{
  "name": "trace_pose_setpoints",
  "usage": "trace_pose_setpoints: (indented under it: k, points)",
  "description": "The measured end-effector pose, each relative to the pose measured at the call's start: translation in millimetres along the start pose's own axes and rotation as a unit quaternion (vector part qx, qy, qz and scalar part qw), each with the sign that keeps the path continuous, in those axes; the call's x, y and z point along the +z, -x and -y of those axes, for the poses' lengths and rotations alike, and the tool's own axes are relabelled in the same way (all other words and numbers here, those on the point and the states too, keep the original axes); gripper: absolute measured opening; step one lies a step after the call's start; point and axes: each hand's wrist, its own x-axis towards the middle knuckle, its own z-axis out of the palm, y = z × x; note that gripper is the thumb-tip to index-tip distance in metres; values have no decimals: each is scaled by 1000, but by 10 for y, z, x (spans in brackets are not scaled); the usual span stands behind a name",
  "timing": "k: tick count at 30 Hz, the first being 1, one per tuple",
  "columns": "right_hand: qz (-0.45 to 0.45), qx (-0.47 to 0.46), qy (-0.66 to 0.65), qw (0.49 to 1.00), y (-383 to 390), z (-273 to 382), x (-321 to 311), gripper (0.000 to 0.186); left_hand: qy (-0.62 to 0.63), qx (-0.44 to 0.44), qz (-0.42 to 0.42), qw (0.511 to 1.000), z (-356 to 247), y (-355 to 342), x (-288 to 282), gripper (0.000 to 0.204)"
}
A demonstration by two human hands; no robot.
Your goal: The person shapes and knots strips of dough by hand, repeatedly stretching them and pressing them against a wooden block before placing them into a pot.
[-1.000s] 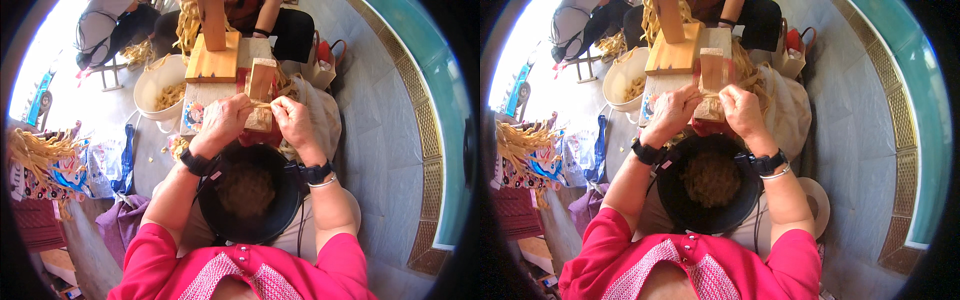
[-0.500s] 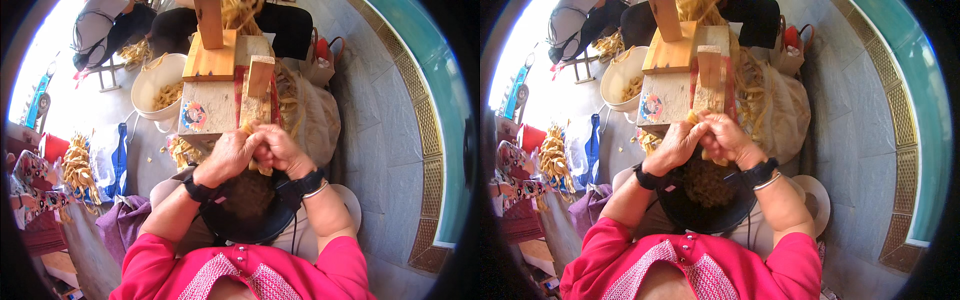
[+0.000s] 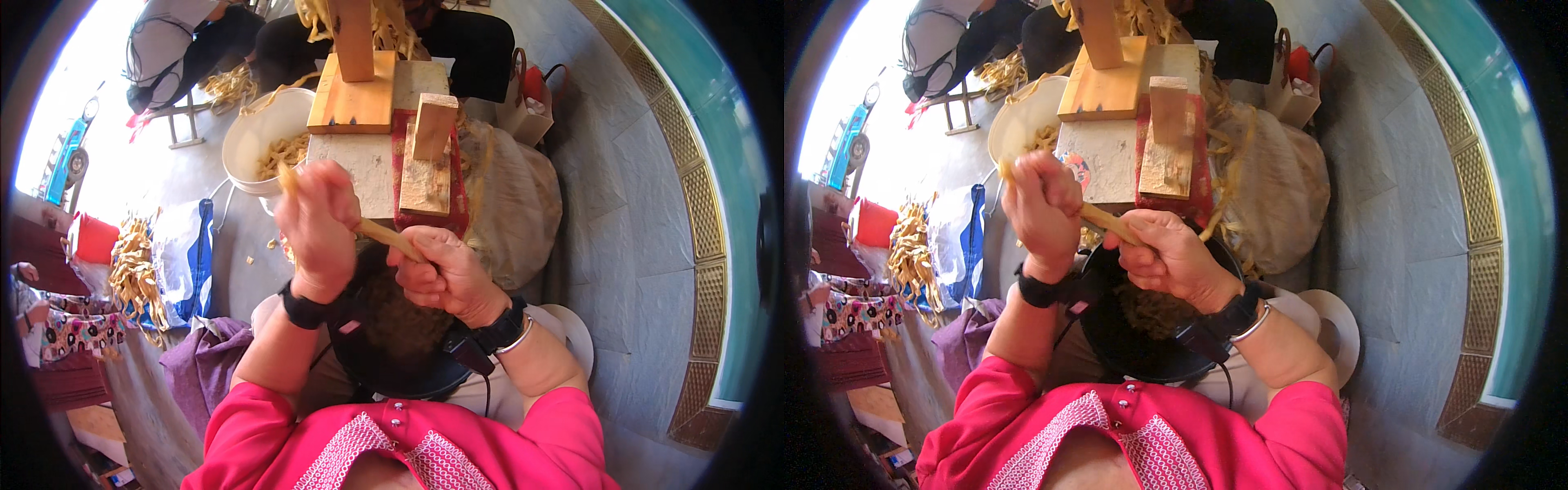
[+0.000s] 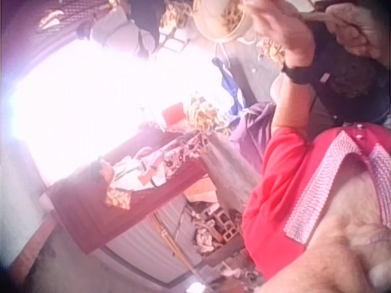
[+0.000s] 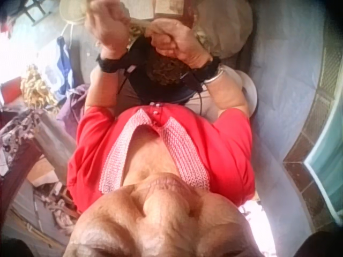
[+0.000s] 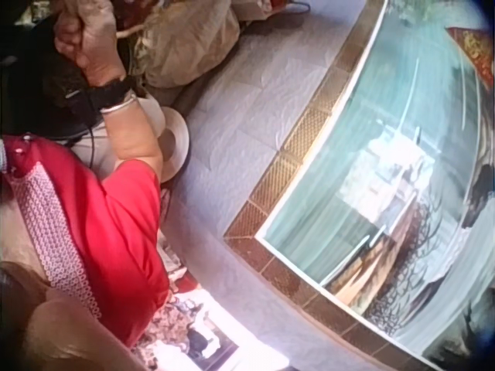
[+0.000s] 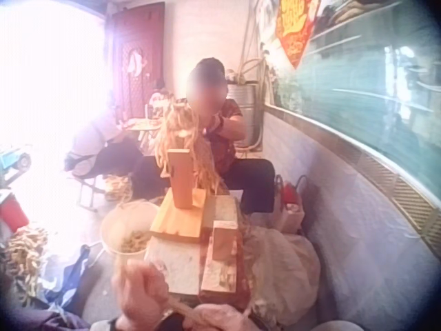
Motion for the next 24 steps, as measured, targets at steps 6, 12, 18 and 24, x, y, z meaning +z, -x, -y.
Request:
trace_pose_setpoints:
  k: [6, 12, 18, 24]
  points:
    - [-159, -147, 271, 938, 86, 53, 29, 22, -336, 250, 253, 872, 234, 250, 92, 33]
    - [-255, -289, 675, 629, -26, -31, -152, 20, -198, -176, 195, 944, 368, 320, 180, 28]
    - [-270, -203, 739, 583, -41, -71, -179, 18, -273, -236, 279, 890, 383, 219, -6, 37]
    - [-235, -213, 516, 796, -63, -108, -270, 26, -499, -3, 242, 832, 232, 200, 117, 10]
